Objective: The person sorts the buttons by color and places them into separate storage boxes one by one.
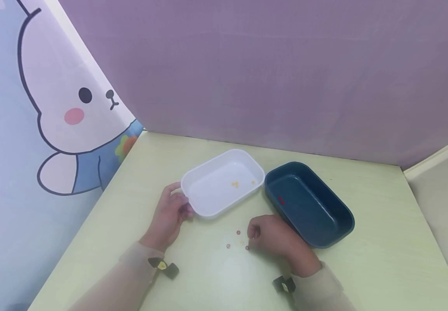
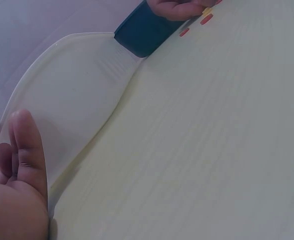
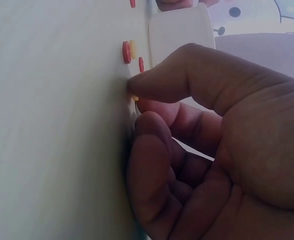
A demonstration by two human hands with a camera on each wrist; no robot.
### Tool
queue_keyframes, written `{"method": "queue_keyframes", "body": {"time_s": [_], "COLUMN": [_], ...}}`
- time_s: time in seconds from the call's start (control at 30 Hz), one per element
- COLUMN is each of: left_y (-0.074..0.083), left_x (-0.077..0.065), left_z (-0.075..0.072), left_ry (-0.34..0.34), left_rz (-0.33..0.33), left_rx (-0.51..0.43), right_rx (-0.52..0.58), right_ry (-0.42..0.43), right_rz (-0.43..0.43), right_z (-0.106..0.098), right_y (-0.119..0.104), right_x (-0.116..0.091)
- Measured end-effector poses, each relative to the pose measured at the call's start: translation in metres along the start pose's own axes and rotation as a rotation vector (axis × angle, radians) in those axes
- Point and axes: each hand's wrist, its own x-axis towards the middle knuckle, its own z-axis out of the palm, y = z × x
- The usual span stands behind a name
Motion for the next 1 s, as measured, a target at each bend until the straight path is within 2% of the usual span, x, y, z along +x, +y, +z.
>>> {"method": "queue_keyframes", "body": {"time_s": [0.57, 1.0], "left_y": [0.0011, 0.004], "left_x": [-0.0005, -0.0039], "left_z": [0.0012, 0.0004], "left_ry": [0.001, 0.002], "left_rz": [-0.005, -0.006], "left_rx": [0.002, 0.001], "right_rx": [0.024, 0.109], "right_ry": [-0.008, -0.018], "right_rz": [-0.016, -0.021], "right_z": [0.0004, -0.0053], "right_y": [0.0014, -0.0038], "right_x": [0.0009, -0.0019]}}
